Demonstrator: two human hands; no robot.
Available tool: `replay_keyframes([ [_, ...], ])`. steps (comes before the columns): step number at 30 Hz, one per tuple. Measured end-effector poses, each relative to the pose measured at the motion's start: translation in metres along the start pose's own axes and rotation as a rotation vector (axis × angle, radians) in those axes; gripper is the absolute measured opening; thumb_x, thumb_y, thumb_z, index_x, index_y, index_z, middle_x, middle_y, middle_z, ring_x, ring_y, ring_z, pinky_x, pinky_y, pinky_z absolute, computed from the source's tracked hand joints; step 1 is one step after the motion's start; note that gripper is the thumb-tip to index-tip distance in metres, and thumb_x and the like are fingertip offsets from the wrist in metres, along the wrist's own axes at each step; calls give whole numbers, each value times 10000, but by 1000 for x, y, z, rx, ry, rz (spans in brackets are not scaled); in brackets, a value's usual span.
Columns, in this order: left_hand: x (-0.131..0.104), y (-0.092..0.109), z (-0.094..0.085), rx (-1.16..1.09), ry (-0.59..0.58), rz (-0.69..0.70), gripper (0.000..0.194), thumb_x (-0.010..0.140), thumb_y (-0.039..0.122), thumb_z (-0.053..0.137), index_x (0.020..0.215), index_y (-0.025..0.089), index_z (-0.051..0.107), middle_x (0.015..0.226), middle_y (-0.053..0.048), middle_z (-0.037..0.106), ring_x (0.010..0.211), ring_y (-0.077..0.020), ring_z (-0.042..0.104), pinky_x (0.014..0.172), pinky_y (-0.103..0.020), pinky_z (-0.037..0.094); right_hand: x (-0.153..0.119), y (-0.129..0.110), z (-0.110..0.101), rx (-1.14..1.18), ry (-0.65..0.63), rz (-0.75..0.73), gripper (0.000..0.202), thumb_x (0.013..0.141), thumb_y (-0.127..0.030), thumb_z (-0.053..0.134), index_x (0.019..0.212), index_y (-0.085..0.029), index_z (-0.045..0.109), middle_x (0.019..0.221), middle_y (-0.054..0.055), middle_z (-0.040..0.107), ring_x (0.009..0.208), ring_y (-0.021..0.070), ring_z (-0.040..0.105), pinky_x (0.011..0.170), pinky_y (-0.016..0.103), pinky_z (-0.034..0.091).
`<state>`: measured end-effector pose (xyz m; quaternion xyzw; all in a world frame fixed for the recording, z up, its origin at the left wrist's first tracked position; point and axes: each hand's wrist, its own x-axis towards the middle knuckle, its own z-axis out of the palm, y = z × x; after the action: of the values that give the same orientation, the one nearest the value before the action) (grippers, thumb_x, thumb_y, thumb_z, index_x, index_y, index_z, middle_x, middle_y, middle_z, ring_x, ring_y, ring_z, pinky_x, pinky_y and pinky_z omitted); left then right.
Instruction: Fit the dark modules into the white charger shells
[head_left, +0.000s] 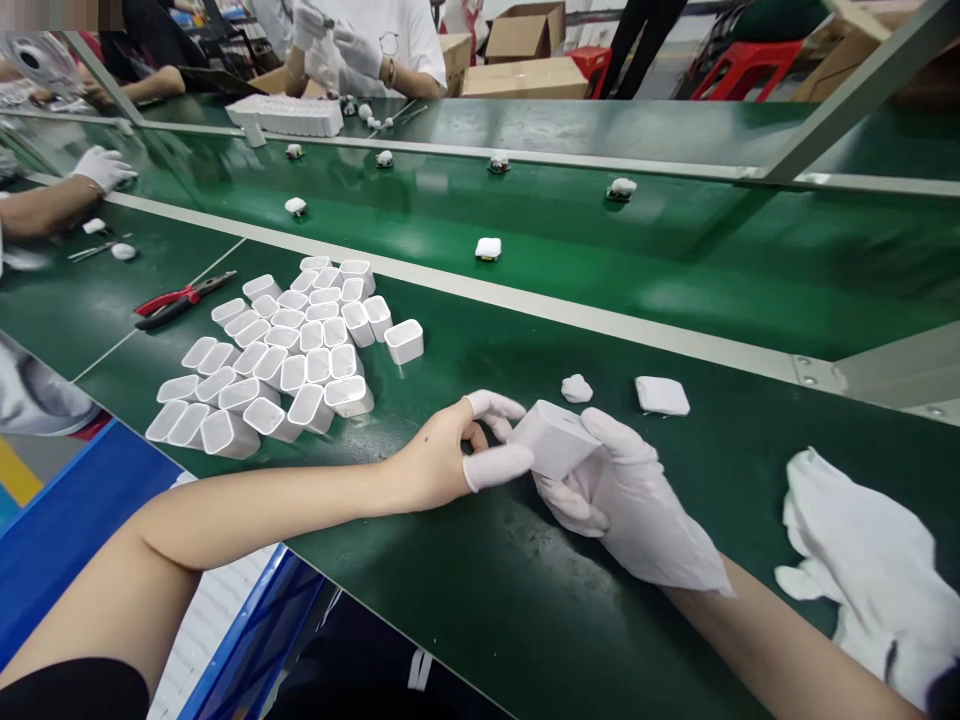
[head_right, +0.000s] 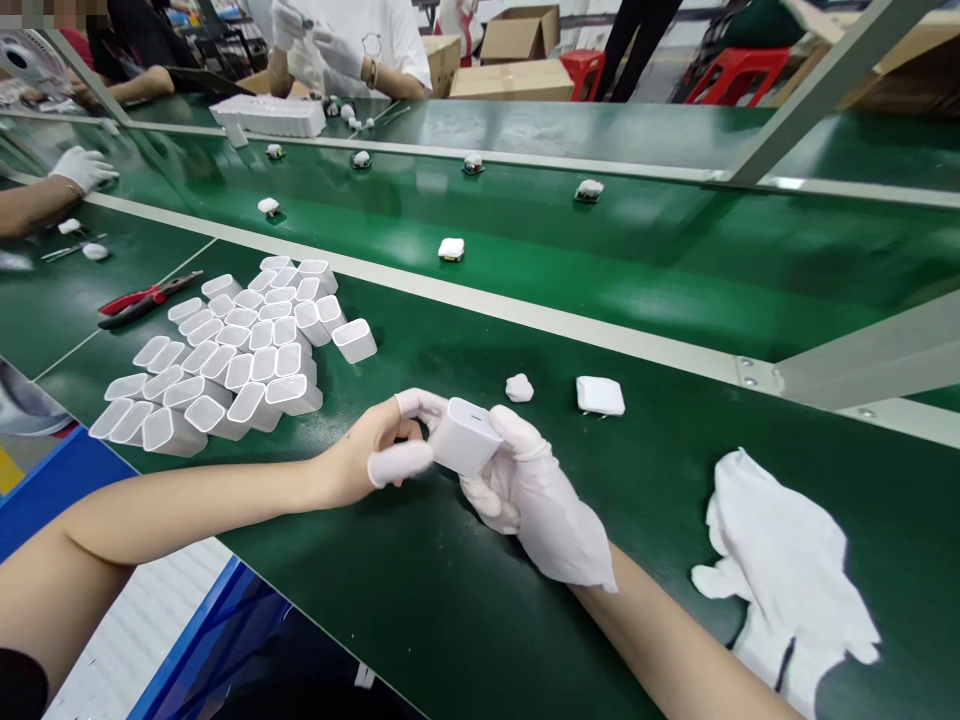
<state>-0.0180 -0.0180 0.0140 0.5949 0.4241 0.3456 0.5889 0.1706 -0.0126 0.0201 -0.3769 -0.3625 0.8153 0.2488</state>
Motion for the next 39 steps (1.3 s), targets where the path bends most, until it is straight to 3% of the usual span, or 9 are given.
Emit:
replay_keyframes([
  [3,-1,-3,-2,215,58,215,664,684,292,732,1300,216,494,794,30,501,572,-73,436,497,-187,416,6,-5,0,17,39,176,643,852,-709,287,842,-162,623,347,-28,404,260,89,231,277,188,132],
  [6,2,-6,-5,274,92,245,561,670,291,758,1194,209,572,725,43,510,542,-75,443,500,-198,420,9,-6,1,-80,70,275,737,876,-716,151,639,-157,568,316,11,408,232,83,258,261,181,141],
  [10,7,0,-10,233,241,96,449,663,328,798,1049,189,616,581,69,485,529,-92,467,524,-209,411,7,2,4,-105,113,101,712,859,-754,289,716,-133,607,436,10,520,281,50,301,306,162,213],
  [15,27,21,-15,240,329,-36,494,731,279,760,1154,207,516,858,1,630,629,-97,573,549,-191,442,2,13,10,-223,203,-115,555,843,-679,480,806,-142,614,499,-13,551,329,47,321,367,175,231],
  [19,84,30,-20,414,278,-221,275,862,238,625,1099,125,541,809,-47,664,682,-147,648,561,-219,487,2,16,13,-257,220,-159,557,838,-700,475,780,-159,596,506,-19,535,322,65,311,350,214,219],
  [24,180,42,-41,708,394,-151,303,918,278,610,1181,134,564,1141,-93,620,1008,-220,620,868,-409,528,1,17,13,-320,206,-180,444,968,-557,461,897,-141,600,614,-45,542,386,50,389,389,180,348],
  [27,211,54,-57,899,443,-137,310,929,312,599,1194,152,579,1290,-103,546,1174,-269,535,992,-504,451,3,16,13,-358,203,-183,319,986,-451,513,979,-147,611,769,-10,607,527,70,528,475,188,466],
  [33,213,55,-92,1111,536,-270,367,930,308,600,1260,160,537,1338,-112,506,1186,-281,526,983,-516,460,1,10,11,-386,210,-235,239,970,-362,564,1124,-186,613,1114,62,621,898,182,628,753,329,566],
  [39,193,58,-108,1109,541,-321,323,934,311,599,1206,141,563,1221,-104,578,1057,-238,601,890,-441,529,-11,2,15,-388,181,-337,226,955,-360,582,1116,-207,627,1167,57,611,956,208,621,788,344,566],
])
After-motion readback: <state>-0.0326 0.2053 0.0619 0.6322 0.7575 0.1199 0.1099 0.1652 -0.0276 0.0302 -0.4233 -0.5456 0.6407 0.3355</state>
